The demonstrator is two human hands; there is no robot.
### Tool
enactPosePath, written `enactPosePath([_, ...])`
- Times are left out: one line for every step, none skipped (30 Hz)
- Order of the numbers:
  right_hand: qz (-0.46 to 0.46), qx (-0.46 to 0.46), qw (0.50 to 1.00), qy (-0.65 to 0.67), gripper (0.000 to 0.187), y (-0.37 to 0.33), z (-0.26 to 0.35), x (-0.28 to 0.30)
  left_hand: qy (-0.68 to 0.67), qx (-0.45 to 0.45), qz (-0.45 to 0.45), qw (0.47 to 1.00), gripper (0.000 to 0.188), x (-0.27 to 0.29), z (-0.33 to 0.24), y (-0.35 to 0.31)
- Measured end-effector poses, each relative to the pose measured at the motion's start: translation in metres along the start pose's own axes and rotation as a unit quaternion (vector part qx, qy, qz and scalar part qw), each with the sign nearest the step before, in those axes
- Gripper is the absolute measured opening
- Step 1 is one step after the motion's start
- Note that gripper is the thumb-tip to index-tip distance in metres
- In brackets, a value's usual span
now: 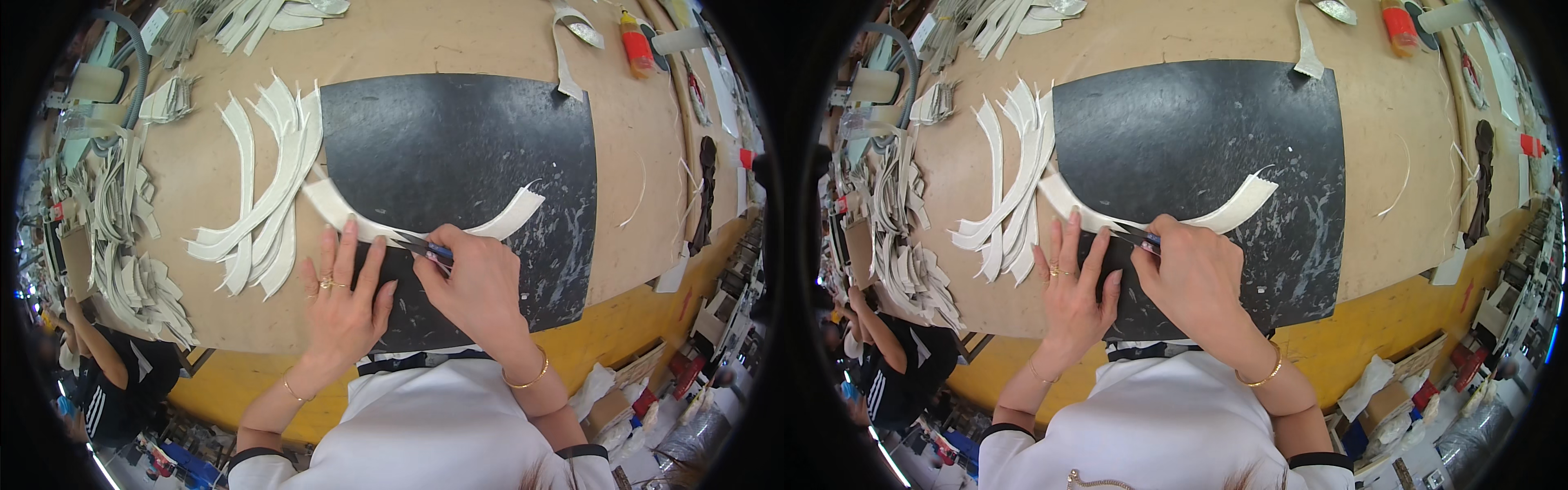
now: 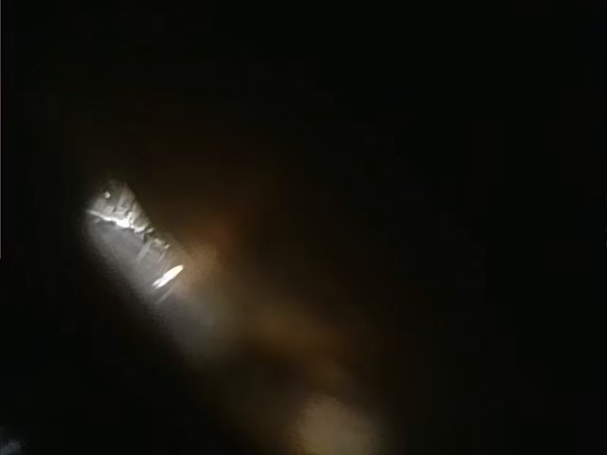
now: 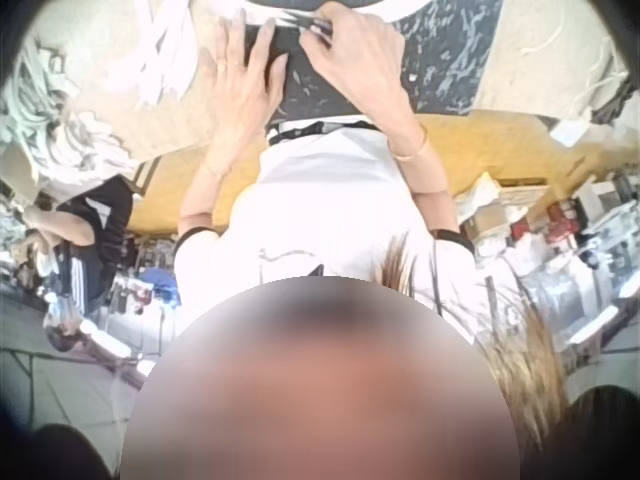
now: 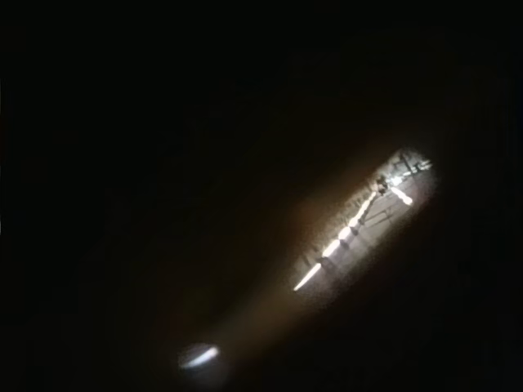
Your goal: The person uses a rotary cutter to trim white fabric strips on a black cutting mat. They repeatedly position the strips, cut along the edges, and remove excess material, working one strip at a time.
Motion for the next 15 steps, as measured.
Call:
enactPosePath([0.009,-0.005,1.0,0.0,0.02,0.001,0.0,-0.003,0.009,-0.026,-0.008,1.0,0.052,0.0,-0.007,0.0])
enactPosePath([0.012,-0.001,1.0,0.002,0.021,0.002,0.001,-0.003,-0.001,-0.047,-0.014,0.999,0.052,0.0,-0.014,-0.001])
enactPosePath([0.012,-0.012,1.0,0.002,0.02,0.002,0.0,-0.003,-0.013,-0.06,-0.014,0.998,0.052,-0.002,-0.021,-0.003])
enactPosePath([0.006,-0.013,1.0,0.004,0.019,0.002,0.0,-0.002,-0.022,-0.077,-0.022,0.997,0.052,-0.003,-0.028,-0.004])
enactPosePath([0.001,-0.015,1.0,0.007,0.018,0.002,0.0,-0.001,-0.042,-0.068,-0.019,0.997,0.054,-0.007,-0.03,-0.003])
enactPosePath([0.002,-0.013,1.0,-0.003,0.018,0.002,0.0,-0.001,-0.07,-0.055,-0.019,0.996,0.054,-0.009,-0.028,-0.003])
enactPosePath([0.005,-0.012,1.0,-0.013,0.018,0.002,-0.001,0.0,-0.093,-0.048,-0.023,0.994,0.054,-0.01,-0.026,-0.001])
enactPosePath([0.009,-0.011,1.0,-0.023,0.018,0.002,-0.002,0.0,-0.115,-0.041,-0.03,0.992,0.054,-0.01,-0.024,-0.001])
enactPosePath([0.015,-0.007,0.999,-0.027,0.018,0.001,-0.002,0.001,-0.114,-0.042,-0.019,0.992,0.055,-0.012,-0.025,-0.001])
enactPosePath([0.022,-0.001,0.999,-0.032,0.018,0.002,-0.004,0.003,-0.11,-0.042,-0.013,0.993,0.055,-0.012,-0.025,-0.002])
enactPosePath([0.026,0.01,0.999,-0.035,0.018,0.002,-0.004,0.006,-0.107,-0.041,-0.01,0.993,0.056,-0.012,-0.024,-0.002])
enactPosePath([0.027,0.007,0.999,-0.032,0.018,0.002,-0.008,0.01,-0.095,-0.042,-0.009,0.995,0.056,-0.012,-0.025,-0.002])
enactPosePath([0.024,0.007,0.999,-0.028,0.018,0.002,-0.011,0.016,-0.084,-0.044,-0.009,0.995,0.056,-0.011,-0.026,-0.002])
enactPosePath([0.02,0.005,1.0,-0.024,0.017,0.001,-0.014,0.021,-0.074,-0.044,0.0,0.996,0.056,-0.012,-0.027,-0.001])
enactPosePath([0.002,0.01,1.0,-0.019,0.017,0.001,-0.016,0.028,-0.073,-0.046,-0.006,0.996,0.055,-0.011,-0.028,-0.001])
Point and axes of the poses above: each hand's wrist, its own y-axis towards the middle knuckle, its own x-axis out of the back of the hand, z = x × y, the point moved 10 cm from there along y, towards the middle knuckle, and after that the axes turned 6 degrees about y, right-handed, at the moved point
